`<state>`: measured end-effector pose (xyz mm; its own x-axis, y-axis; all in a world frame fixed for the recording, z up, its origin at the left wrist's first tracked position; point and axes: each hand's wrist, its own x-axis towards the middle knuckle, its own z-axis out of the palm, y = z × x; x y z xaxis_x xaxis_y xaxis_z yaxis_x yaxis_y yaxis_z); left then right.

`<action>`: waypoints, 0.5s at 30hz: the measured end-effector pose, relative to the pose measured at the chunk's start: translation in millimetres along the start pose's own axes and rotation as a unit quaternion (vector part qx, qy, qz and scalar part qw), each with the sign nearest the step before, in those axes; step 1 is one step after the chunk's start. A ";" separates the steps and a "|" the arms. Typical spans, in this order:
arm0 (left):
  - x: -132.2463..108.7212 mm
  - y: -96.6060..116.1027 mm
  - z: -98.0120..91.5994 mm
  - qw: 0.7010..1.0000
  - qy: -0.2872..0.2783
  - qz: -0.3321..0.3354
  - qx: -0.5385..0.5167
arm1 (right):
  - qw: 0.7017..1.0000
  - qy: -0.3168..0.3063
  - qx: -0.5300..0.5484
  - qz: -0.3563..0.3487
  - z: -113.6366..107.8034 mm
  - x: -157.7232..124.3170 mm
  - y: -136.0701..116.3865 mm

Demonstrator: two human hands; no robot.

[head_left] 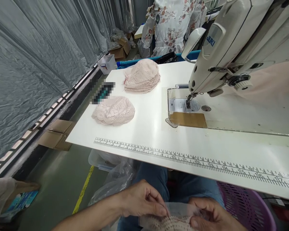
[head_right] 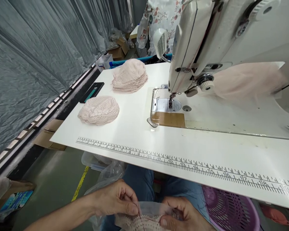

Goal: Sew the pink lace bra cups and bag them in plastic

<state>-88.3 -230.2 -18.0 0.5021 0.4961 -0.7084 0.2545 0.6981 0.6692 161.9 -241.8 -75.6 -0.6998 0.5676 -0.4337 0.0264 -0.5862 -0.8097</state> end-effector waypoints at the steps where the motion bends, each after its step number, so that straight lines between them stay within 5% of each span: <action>1: 0.7 -0.5 -0.1 1.000 0.001 -0.003 -0.004 | 1.000 0.004 0.004 -0.001 0.6 0.1 -0.9; 15: 4.4 0.0 1.3 0.999 0.009 -0.017 -0.038 | 1.000 0.003 0.003 -0.002 -0.3 1.8 -1.7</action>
<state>-85.1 -228.7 -20.9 0.4784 0.4809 -0.7348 0.2075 0.7512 0.6267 160.7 -239.6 -75.2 -0.6949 0.5735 -0.4339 0.0197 -0.5880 -0.8086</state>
